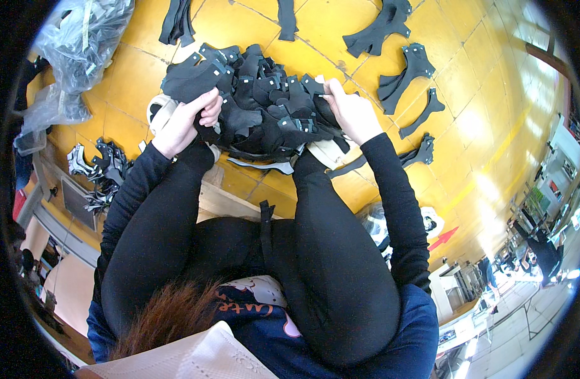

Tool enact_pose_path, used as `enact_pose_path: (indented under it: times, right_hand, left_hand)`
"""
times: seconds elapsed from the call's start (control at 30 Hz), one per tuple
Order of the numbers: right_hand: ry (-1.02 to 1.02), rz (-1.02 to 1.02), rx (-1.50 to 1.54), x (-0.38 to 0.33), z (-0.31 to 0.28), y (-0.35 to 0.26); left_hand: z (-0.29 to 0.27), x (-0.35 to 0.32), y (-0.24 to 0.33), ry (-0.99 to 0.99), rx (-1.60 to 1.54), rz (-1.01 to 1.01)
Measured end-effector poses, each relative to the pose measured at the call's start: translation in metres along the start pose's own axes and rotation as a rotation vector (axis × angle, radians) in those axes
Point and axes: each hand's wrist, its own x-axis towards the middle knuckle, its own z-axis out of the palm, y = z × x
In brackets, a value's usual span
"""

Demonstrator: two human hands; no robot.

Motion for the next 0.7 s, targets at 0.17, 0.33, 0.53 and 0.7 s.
enact_pose_path:
  times: [0.17, 0.33, 0.53, 0.7]
  right_hand:
    - [0.305, -0.148, -0.117, -0.009, 0.004, 0.003]
    - [0.176, -0.082, 0.330, -0.020, 0.000, -0.003]
    - [0.204, -0.382, 0.071, -0.008, -0.017, -0.034]
    - [0.143, -0.218, 0.265, 0.010, -0.009, -0.062]
  left_hand:
    - [0.000, 0.000, 0.002, -0.007, 0.032, 0.003]
    - [0.013, -0.003, 0.009, 0.037, 0.047, 0.051]
    - [0.040, 0.029, 0.007, -0.102, 0.528, 0.249]
    - [0.063, 0.057, -0.015, -0.034, 0.419, 0.408]
